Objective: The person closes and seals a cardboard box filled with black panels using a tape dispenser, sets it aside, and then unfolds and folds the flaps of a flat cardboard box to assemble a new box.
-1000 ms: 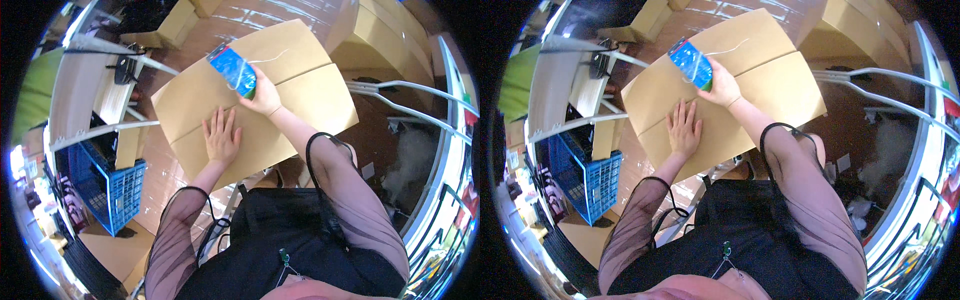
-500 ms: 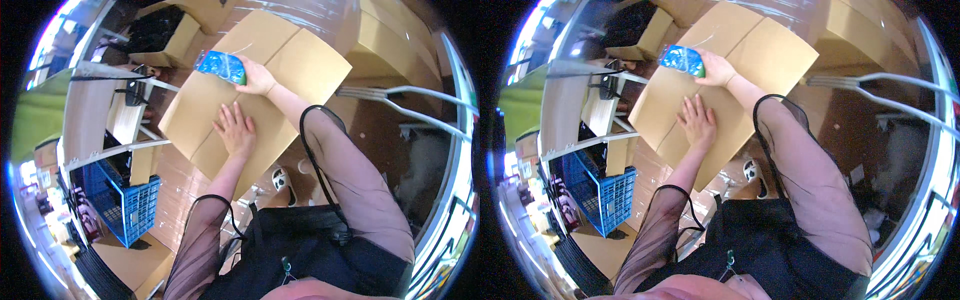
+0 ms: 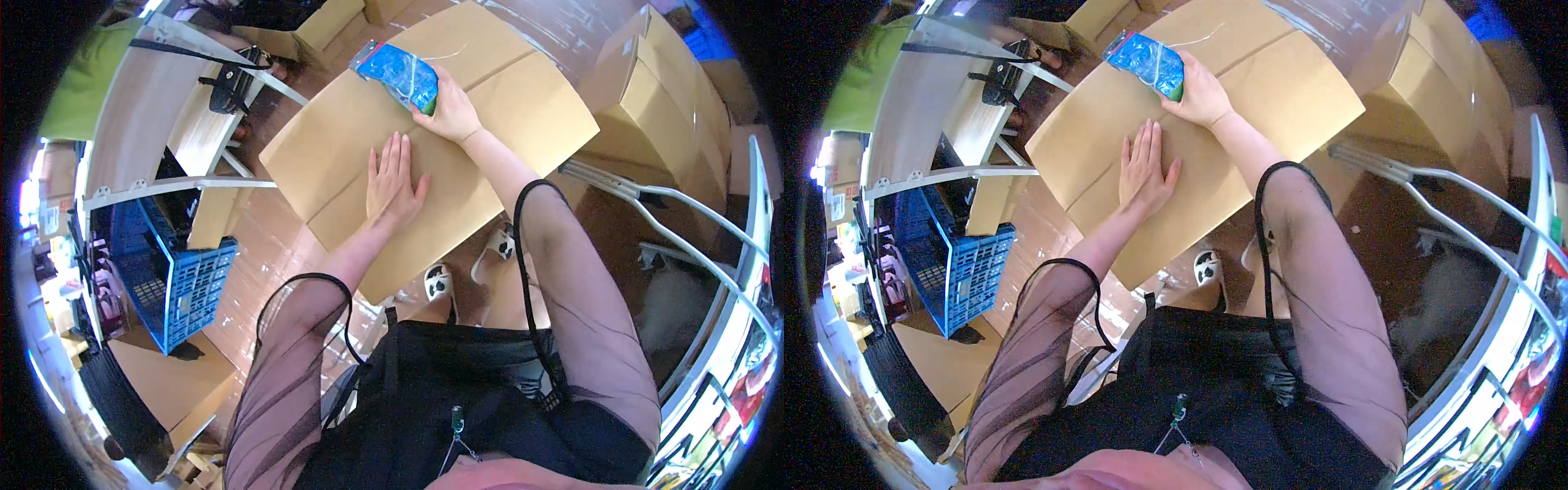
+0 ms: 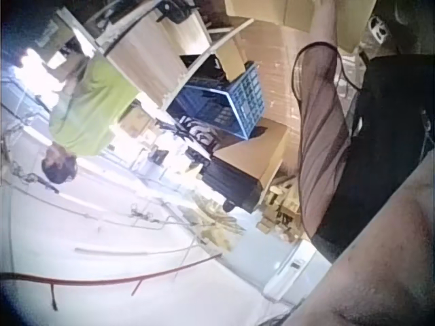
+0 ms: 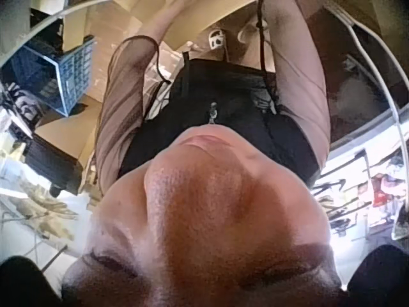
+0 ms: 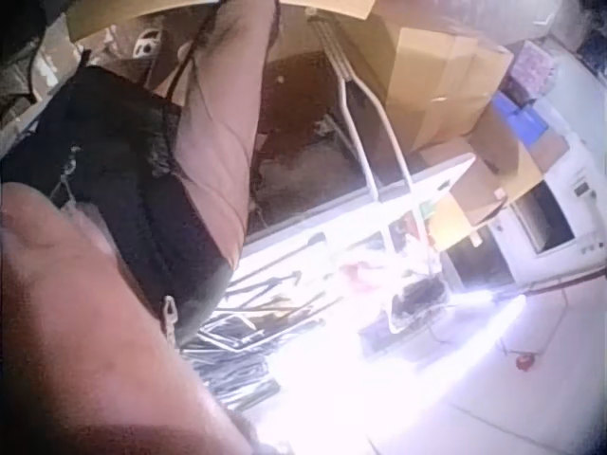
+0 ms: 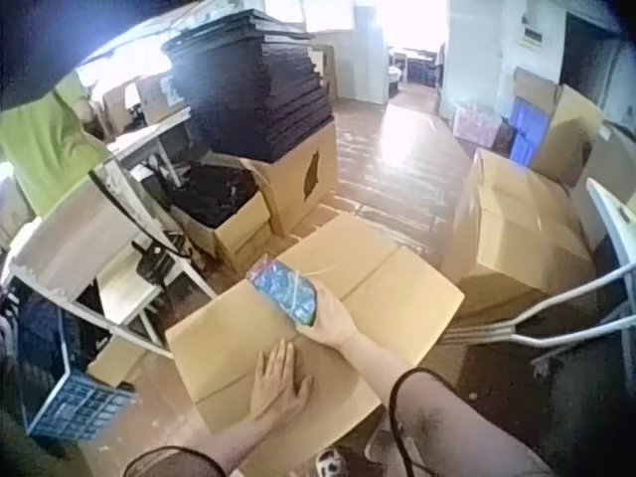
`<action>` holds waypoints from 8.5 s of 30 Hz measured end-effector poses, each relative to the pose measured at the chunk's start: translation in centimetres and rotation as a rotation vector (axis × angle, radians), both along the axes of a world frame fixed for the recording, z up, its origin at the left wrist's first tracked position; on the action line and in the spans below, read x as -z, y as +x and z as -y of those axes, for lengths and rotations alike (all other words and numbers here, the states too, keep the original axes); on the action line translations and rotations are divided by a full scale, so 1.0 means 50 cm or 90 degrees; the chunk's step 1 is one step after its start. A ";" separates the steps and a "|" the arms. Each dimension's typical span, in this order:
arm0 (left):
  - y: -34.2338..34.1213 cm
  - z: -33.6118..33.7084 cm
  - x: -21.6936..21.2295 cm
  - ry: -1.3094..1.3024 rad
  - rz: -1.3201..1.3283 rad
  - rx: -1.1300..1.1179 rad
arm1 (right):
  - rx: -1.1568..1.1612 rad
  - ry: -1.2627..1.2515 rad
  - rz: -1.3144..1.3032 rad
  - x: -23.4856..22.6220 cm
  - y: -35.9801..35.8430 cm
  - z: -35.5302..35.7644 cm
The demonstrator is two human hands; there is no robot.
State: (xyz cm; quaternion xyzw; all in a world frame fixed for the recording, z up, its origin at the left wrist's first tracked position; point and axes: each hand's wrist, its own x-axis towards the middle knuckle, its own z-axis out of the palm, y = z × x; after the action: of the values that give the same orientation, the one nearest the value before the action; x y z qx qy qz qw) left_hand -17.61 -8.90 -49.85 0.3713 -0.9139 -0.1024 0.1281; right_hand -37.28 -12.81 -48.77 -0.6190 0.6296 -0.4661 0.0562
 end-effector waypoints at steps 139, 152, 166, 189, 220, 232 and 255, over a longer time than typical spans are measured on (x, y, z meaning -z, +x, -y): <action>-0.072 0.116 0.076 -0.105 0.080 -0.152 | 0.324 0.409 0.190 -0.104 0.066 -0.940; -0.069 0.120 0.088 -0.143 0.086 -0.139 | 0.311 0.343 0.124 0.016 0.056 -0.770; -0.069 0.118 0.080 -0.141 0.097 -0.134 | 0.318 0.562 0.038 0.029 0.062 -0.606; -0.073 0.112 0.068 -0.147 0.108 -0.162 | 0.328 0.531 -0.124 0.053 0.094 -0.492; -0.074 0.096 0.020 -0.144 0.023 -0.137 | 0.920 0.445 -0.595 -0.555 -0.468 -1.230; -0.041 0.121 0.033 -0.114 0.109 -0.185 | 0.695 0.399 -0.088 -0.471 -0.048 -0.804; -0.201 0.368 0.063 -0.080 0.079 -0.057 | 0.202 0.374 -0.138 0.017 0.153 -0.265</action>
State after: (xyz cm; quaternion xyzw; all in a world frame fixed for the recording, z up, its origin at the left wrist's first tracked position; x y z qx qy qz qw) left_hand -27.65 -27.27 -53.02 0.4089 -0.9071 -0.0157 0.0985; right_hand -29.61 0.45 -49.61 -0.5167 0.8276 -0.1993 0.0917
